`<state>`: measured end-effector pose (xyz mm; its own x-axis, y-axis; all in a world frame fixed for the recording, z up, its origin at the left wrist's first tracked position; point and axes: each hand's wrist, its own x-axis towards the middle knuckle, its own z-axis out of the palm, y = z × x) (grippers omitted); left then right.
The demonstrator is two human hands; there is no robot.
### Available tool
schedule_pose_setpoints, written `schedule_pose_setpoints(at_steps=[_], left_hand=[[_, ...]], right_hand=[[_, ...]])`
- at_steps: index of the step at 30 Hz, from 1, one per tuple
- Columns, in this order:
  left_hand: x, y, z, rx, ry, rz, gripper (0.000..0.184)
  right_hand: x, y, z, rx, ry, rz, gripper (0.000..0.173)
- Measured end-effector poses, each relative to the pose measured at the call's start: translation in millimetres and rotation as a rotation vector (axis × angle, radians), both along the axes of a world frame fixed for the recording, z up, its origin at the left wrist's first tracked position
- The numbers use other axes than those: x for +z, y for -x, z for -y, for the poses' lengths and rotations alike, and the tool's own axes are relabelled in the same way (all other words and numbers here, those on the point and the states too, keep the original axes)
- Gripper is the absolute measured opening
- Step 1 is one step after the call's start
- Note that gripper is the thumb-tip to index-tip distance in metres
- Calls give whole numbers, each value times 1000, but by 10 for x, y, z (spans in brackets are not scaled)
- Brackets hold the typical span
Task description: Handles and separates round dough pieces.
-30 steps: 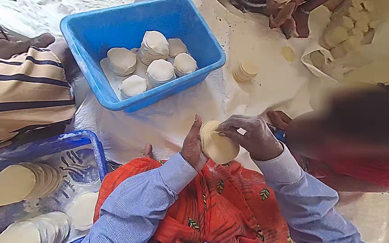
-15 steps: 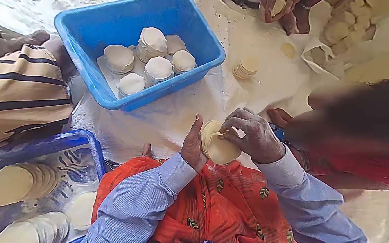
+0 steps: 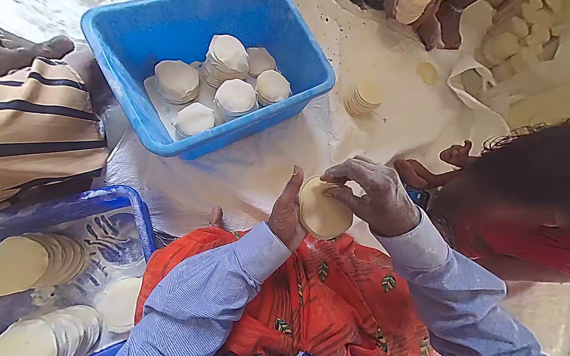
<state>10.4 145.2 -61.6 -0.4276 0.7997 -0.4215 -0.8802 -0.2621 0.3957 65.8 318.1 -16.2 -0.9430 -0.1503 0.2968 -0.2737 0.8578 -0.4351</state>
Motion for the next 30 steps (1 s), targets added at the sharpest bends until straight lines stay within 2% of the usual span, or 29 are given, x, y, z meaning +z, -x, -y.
schedule_pose_setpoints(at_steps=[2,5,10,18,23,25,30], left_hand=[[10,0,-7,-7,10,-8,72],[25,1,-5,-13,-1,-3,69],[20,-11,-1,-31,-3,-10,68],[0,-27,-5,-62,10,-28,69],[-57,-38,-17,-44,-54,8,71],[-9,-25,-12,-48,-8,7,71],[25,-34,-7,-48,37,-2,68]], right_hand=[[-17,14,-19,-10,-24,40,21],[-26,10,-37,-5,-55,82,18],[-23,3,-76,8,-3,126,15],[-4,-12,-111,-41,18,218,22],[-48,-91,-88,-22,11,91,13],[-63,-141,-68,-13,1,33,10],[-78,-221,-43,-96,-10,46,32]])
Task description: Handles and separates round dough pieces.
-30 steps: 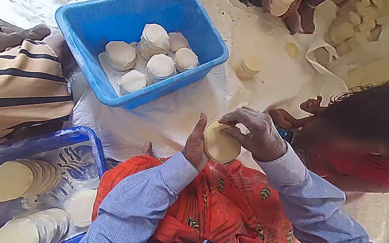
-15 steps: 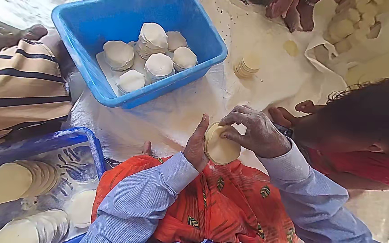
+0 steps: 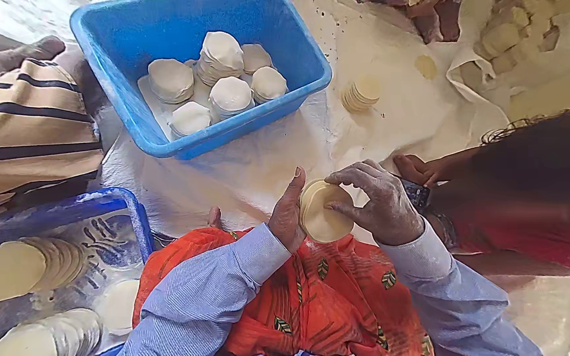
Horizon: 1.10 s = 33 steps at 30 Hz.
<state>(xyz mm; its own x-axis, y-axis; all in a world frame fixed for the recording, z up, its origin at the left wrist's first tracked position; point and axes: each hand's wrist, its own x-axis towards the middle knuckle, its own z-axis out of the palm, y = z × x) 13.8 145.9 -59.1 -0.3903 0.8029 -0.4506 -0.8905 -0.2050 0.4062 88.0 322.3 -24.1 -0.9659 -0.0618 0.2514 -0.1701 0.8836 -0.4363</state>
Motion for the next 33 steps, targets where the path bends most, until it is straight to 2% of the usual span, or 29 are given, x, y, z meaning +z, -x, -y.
schedule_pose_setpoints(at_steps=[9,16,22,27,33], left_hand=[[-71,-15,-9,-9,-45,-21,69],[-81,-7,-6,3,-69,15,69],[-60,-13,-1,10,-42,13,68],[-44,-10,0,1,-41,-9,67],[-89,-26,-12,-6,-91,4,67]], right_hand=[[0,34,-9,-24,62,103,18],[-32,-22,16,69,51,-22,10],[-23,-87,32,85,119,-44,11],[22,-14,18,58,50,-63,25],[45,47,26,16,30,34,24]])
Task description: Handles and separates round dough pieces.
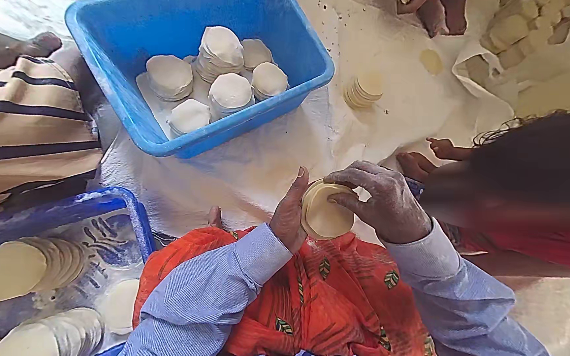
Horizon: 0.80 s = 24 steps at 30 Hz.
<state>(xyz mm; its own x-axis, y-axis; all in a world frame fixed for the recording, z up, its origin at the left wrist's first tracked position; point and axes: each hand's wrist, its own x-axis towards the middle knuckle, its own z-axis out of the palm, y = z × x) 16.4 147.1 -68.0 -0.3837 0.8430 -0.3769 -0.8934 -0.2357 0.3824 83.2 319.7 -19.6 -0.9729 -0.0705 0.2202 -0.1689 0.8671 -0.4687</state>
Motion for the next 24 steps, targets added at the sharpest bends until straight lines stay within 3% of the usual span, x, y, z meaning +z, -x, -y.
schedule_pose_setpoints(at_steps=[10,24], left_hand=[[-38,1,-2,-23,-18,-57,71],[58,13,-2,14,96,-16,69]], right_hand=[[-12,-4,-19,-16,49,46,18],[-95,-91,-8,-12,5,-129,7]])
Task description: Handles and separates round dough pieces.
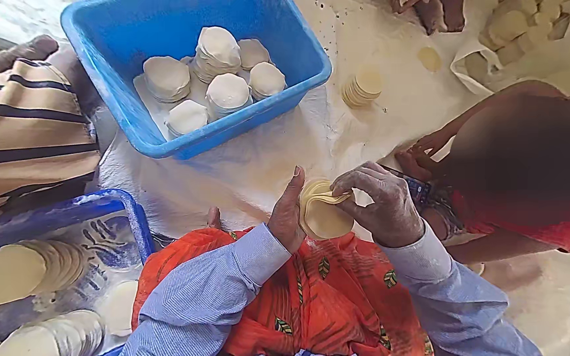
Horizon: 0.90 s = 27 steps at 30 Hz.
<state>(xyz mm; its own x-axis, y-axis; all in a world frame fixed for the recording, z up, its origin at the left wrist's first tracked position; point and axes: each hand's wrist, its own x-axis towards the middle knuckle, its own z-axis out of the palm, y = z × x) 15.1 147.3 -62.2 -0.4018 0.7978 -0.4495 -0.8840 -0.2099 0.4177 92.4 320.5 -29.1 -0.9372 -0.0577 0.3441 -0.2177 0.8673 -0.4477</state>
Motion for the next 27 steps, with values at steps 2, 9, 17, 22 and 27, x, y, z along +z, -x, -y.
schedule_pose_setpoints(at_steps=[2,9,17,22,27], left_hand=[[15,2,-1,-2,16,-5,68],[-19,-2,-2,-14,0,-8,71],[-17,11,6,14,-6,32,71],[20,3,21,-19,1,47,35],[32,-35,-17,-19,109,-21,23]], right_hand=[[4,0,15,-19,5,22,11],[8,12,-30,7,7,126,17],[124,-164,-57,125,216,131,14],[275,-423,-108,82,379,177,14],[478,-385,-144,160,341,229,13]])
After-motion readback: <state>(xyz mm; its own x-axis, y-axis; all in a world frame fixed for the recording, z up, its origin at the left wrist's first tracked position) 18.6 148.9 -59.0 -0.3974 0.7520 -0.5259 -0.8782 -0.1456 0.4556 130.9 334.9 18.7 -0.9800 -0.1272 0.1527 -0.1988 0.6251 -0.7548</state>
